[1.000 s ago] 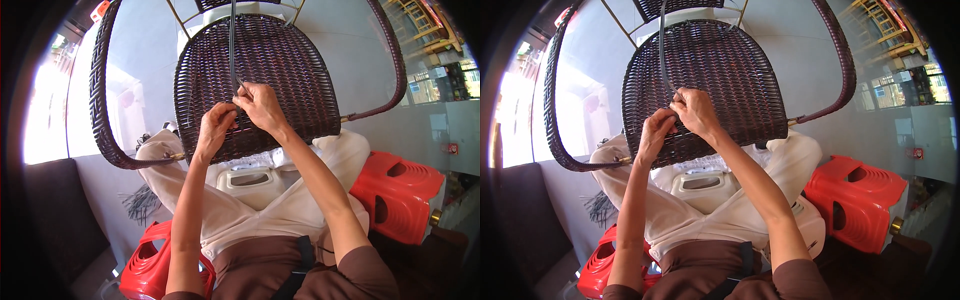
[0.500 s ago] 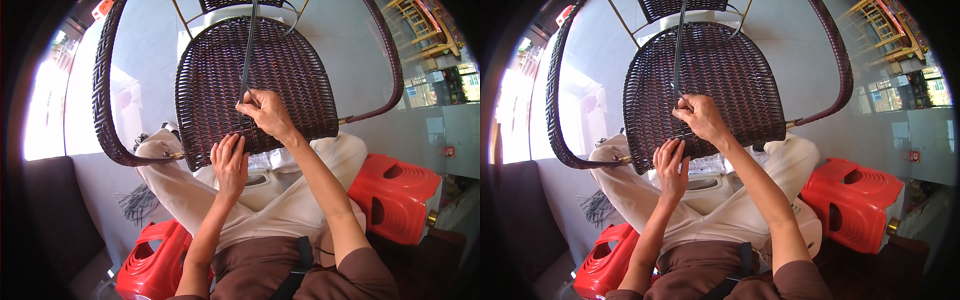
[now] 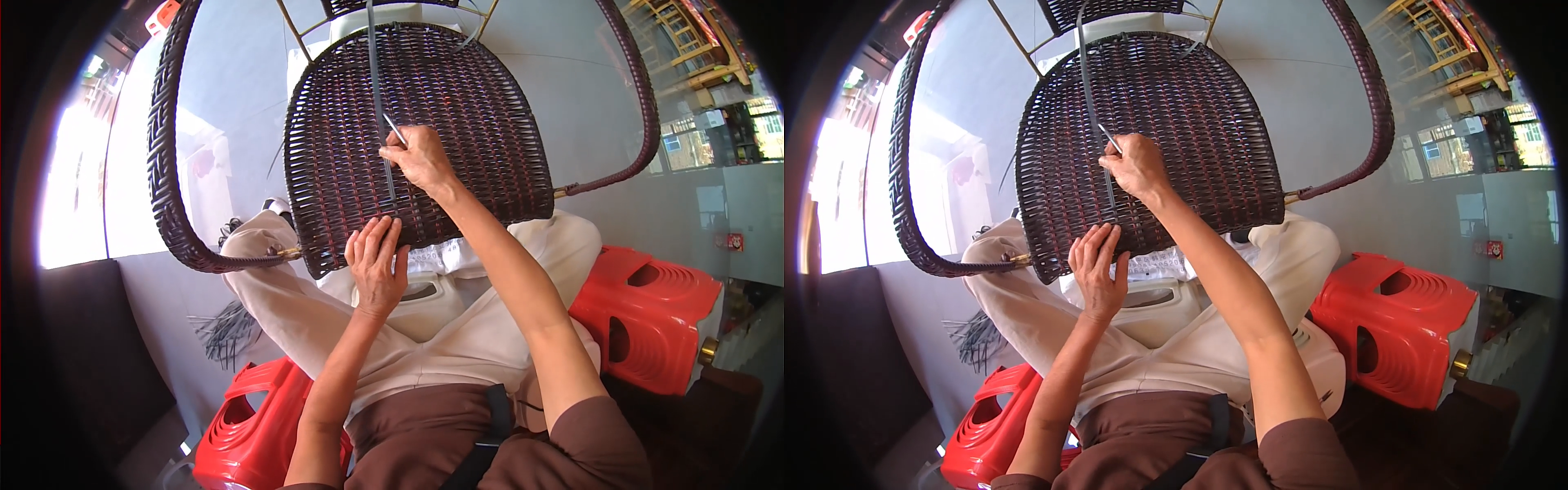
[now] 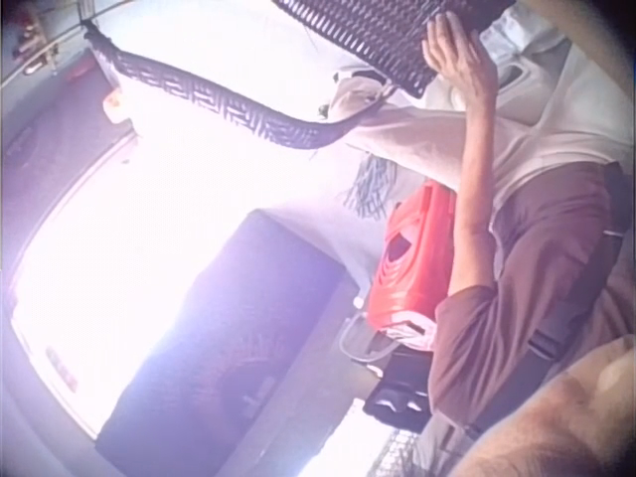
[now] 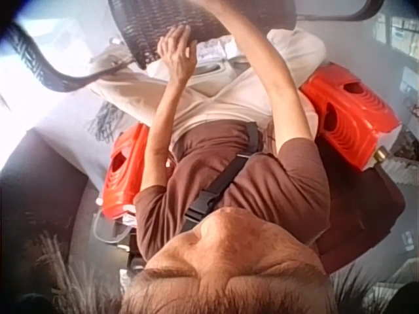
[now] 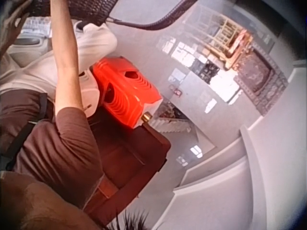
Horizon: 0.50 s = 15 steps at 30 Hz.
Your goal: The person weaves plastic strips onto the seat and frame of a brown wicker chair by hand and using a tool.
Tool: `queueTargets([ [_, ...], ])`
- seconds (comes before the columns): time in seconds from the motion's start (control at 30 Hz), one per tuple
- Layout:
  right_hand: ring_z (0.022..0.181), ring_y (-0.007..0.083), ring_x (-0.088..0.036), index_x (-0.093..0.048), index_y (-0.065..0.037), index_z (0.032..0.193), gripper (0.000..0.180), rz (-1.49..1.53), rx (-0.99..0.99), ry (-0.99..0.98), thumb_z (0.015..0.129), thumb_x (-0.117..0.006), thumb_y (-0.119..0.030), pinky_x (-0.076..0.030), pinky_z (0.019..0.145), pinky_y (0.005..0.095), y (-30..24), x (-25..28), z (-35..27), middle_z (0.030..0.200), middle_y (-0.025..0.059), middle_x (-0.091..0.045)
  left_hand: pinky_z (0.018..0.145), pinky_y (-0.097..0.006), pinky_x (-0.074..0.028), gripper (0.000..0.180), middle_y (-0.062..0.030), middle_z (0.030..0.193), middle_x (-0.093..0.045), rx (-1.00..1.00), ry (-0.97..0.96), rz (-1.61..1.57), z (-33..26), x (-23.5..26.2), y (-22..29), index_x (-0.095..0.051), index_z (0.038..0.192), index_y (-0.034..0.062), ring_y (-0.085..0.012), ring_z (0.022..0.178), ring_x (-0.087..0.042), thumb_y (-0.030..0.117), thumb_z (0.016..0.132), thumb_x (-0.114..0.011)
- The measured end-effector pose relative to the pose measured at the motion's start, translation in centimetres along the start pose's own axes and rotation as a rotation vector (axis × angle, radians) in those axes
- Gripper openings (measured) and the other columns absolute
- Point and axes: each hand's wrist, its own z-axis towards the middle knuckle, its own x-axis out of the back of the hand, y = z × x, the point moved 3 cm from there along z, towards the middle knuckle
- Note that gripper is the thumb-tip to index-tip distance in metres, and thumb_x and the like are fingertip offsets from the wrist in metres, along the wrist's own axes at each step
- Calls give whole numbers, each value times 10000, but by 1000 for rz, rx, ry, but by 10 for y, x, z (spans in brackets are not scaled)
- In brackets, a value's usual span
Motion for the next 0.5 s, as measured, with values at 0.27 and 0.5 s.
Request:
queueTargets([
  [0.27, 545, 194, -608, -637, -33, 686, 143, -51, 23, -11, 689, -723, -147, -476, 542, 318, 14, -5, 12, 618, 94, -635, 932, -404, -330, 392, -92, 1056, -552, -11, 114, -52, -1, 7, -7, -594, 1123, 56, -256, 1004, -511, 75, 736, -648],
  [0.5, 518, 168, -598, -645, -45, 656, 112, -4, -42, -60, 679, -723, -122, -474, 530, 308, 13, -1, 12, 603, 84, -636, 928, -406, -267, 418, -59, 1115, -504, 1, -10, 177, 10, 0, 7, -609, 1139, 131, -246, 1054, -440, 249, 742, -667],
])
